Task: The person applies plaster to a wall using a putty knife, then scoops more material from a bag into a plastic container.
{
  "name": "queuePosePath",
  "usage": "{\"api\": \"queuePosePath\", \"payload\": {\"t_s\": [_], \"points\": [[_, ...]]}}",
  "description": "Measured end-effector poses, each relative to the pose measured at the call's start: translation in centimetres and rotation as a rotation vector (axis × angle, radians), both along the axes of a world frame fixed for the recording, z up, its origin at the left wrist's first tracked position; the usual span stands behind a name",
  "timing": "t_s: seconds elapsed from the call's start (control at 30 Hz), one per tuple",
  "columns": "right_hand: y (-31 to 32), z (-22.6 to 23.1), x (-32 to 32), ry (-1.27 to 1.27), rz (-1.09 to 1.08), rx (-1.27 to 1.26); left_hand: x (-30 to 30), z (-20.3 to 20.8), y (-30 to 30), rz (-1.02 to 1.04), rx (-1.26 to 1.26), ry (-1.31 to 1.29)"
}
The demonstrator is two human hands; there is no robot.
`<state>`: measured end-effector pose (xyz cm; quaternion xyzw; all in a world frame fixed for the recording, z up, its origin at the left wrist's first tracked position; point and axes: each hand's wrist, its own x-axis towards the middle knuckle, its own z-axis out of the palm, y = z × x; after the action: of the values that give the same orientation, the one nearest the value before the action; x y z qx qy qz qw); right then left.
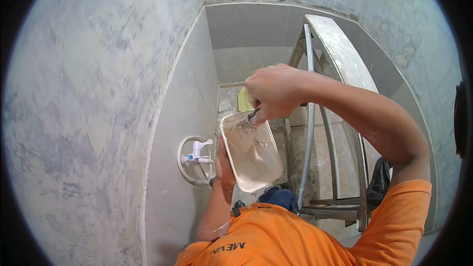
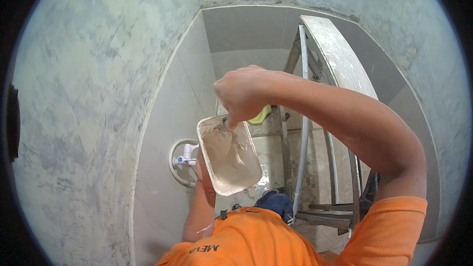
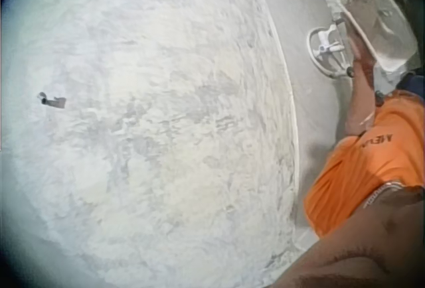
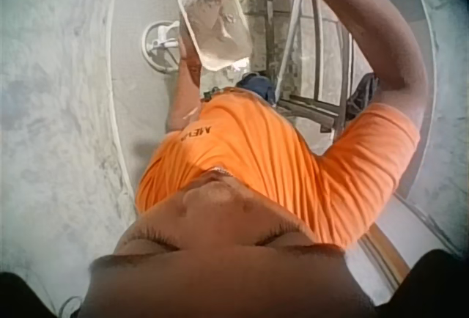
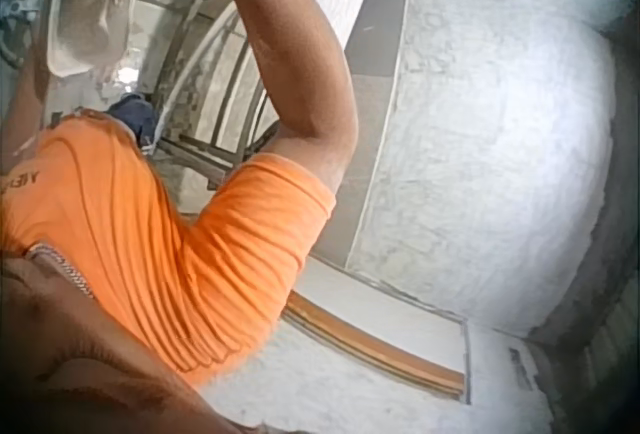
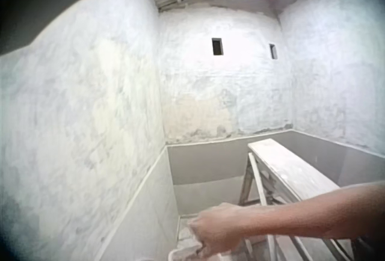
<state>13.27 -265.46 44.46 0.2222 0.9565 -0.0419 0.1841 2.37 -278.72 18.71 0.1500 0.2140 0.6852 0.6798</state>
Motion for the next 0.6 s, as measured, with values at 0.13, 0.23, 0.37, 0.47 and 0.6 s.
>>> {"api": "queuePosePath", "payload": {"t_s": [0.13, 0.23, 0.37, 0.47, 0.6], "points": [[0.1, -0.1, 0.2, 0.010, -0.132, -0.052, -2.8, 0.8, -0.8, 0.060, 0.094, -0.070], [-0.2, -0.3, -0.4, -0.021, -0.244, 0.027, -4.5, -1.1, -0.9, 0.075, 0.044, -0.092], [0.1, -1.5, -1.8, 0.061, -0.142, 0.097, -4.1, -1.6, -1.0, 0.061, -0.053, 0.053], [-0.4, -1.9, -2.5, 0.068, -0.026, 0.153, -2.5, -0.4, -1.0, 0.018, -0.060, 0.155], [-2.5, -0.1, -3.7, -0.080, 0.093, 0.235, -0.5, -0.2, -1.3, -0.070, -0.102, 0.166]]}}
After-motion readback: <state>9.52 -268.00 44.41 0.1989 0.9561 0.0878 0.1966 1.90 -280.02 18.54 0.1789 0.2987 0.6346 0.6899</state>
